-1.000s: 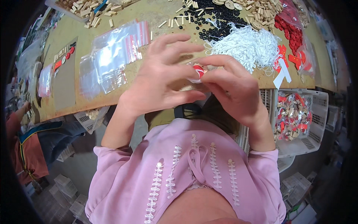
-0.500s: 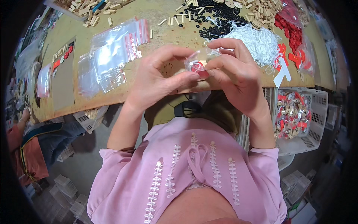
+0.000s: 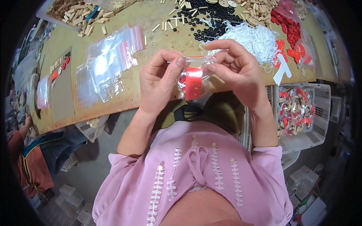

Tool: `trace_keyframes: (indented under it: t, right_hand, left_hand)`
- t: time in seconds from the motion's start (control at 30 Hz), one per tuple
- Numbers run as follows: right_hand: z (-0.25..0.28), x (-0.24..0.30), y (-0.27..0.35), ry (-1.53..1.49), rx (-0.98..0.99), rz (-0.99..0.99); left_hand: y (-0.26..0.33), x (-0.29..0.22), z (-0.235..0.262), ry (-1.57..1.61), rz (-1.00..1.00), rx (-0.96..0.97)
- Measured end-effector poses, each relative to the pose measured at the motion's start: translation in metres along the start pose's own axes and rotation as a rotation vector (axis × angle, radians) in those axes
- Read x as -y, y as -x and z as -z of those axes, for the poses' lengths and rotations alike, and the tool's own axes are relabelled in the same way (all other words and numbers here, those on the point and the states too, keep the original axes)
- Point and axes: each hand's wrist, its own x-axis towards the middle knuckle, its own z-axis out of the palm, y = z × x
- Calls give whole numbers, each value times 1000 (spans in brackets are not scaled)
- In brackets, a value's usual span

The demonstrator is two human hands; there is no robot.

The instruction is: The person assembles small craft kits by picking wooden pieces, black beads, and white strings from a table, then placing them into small clear plastic bags. The person also adds a small red flag-shaped item to each bag before sealing it.

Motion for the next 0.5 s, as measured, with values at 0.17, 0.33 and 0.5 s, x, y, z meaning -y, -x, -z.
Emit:
trace_keyframes:
  t: [0.17,0.33,0.5]
  right_hand:
    - [5,-8,0,-171,-55,-88]
    - [2,-13,-1,-222,-65,-137]
    - [1,-20,2,-191,-63,-72]
  left_hand:
    - [0,5,1,5,-20,27]
    - [3,3,7,-133,-62,71]
    - [2,9,11,-197,-162,72]
